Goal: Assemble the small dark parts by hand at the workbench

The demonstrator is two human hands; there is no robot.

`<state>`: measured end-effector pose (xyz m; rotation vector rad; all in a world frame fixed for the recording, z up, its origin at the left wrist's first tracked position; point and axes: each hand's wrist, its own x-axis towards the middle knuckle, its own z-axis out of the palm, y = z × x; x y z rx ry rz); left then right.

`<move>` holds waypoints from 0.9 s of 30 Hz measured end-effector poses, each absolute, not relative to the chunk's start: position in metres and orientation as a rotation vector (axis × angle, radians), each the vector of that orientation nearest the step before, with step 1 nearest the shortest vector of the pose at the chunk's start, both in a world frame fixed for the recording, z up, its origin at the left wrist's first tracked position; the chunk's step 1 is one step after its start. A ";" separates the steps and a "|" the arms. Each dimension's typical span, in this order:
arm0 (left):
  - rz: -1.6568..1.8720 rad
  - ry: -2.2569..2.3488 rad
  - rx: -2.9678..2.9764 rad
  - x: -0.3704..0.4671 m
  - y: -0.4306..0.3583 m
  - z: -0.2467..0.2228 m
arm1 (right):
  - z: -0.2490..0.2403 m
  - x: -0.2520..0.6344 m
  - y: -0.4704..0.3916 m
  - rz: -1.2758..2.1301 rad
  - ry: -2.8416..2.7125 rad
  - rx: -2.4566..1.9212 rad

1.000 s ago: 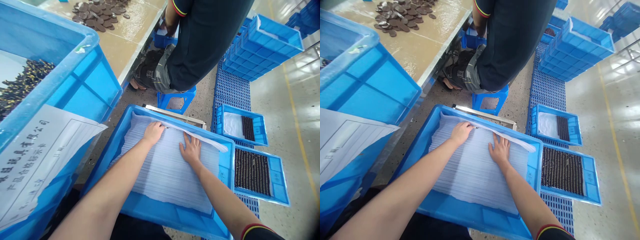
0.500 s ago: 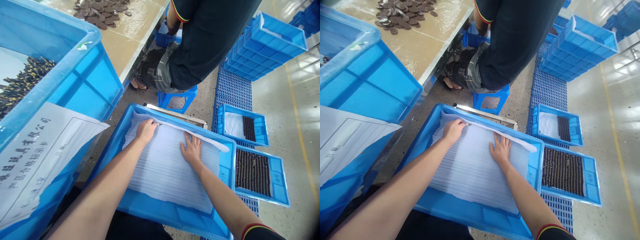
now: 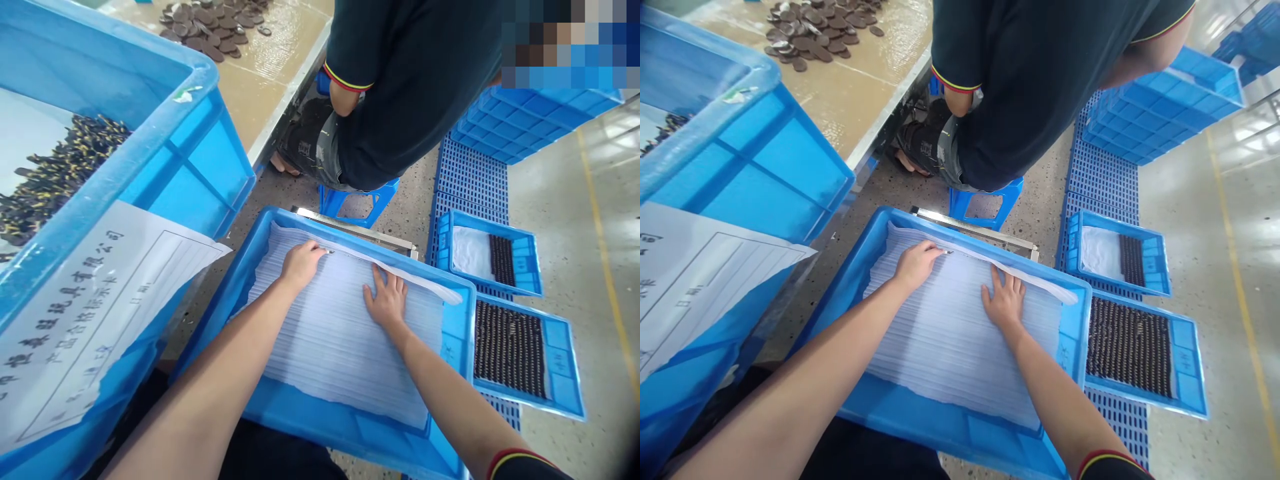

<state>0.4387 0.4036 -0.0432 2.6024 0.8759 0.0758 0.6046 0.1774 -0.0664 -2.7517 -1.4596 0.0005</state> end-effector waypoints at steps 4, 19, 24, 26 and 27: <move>0.051 0.816 2.636 0.449 0.400 -0.045 | -0.066 0.604 0.178 -0.001 -1.458 -2.749; -0.028 0.914 2.706 0.435 0.420 -0.036 | -0.065 0.605 0.177 0.020 -1.468 -2.736; -0.010 0.907 2.749 0.423 0.430 -0.035 | -0.065 0.605 0.177 0.024 -1.466 -2.739; 0.000 0.922 2.763 0.419 0.432 -0.034 | -0.065 0.606 0.176 0.018 -1.473 -2.731; 0.005 0.931 2.769 0.417 0.433 -0.034 | -0.065 0.606 0.176 0.016 -1.476 -2.726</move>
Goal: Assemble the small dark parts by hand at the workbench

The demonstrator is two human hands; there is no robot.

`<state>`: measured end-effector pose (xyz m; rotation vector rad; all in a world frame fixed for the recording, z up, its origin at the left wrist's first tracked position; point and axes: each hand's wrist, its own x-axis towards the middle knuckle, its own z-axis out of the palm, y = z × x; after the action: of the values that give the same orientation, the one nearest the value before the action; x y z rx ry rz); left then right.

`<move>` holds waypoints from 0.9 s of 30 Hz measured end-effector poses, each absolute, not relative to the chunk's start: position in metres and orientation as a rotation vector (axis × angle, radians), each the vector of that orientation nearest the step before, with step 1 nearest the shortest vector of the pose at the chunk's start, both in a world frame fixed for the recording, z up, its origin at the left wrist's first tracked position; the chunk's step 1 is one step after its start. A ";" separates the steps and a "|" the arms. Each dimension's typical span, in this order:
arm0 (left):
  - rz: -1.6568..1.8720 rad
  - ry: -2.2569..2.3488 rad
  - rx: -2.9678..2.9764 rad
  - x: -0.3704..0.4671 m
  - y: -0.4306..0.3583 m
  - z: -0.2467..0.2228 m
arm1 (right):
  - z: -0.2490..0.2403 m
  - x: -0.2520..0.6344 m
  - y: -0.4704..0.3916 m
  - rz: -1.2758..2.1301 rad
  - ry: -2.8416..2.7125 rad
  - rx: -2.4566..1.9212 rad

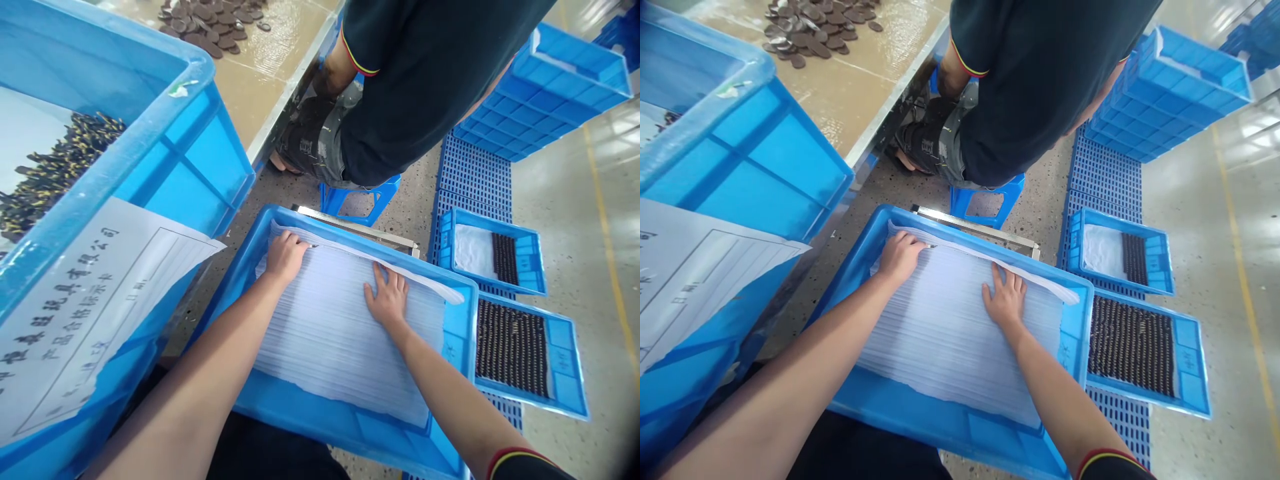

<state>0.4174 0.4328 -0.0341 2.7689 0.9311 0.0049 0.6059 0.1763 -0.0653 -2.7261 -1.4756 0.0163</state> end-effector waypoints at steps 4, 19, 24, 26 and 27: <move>0.015 0.954 2.793 0.411 0.436 -0.032 | -0.065 0.606 0.177 0.003 -1.470 -2.719; 0.002 1.157 2.761 0.400 0.439 -0.021 | -0.064 0.605 0.177 0.018 -1.470 -2.746; 0.031 1.181 2.818 0.397 0.442 -0.021 | -0.064 0.605 0.177 0.036 -1.478 -2.742; 0.037 1.192 2.805 0.396 0.444 -0.020 | -0.063 0.605 0.177 0.043 -1.472 -2.739; 0.047 1.199 2.793 0.395 0.445 -0.019 | -0.063 0.605 0.177 0.045 -1.469 -2.738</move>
<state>0.3953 0.4448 -0.0193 2.7928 1.1989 0.0466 0.6049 0.1769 -0.0632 -2.7381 -1.4693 0.0446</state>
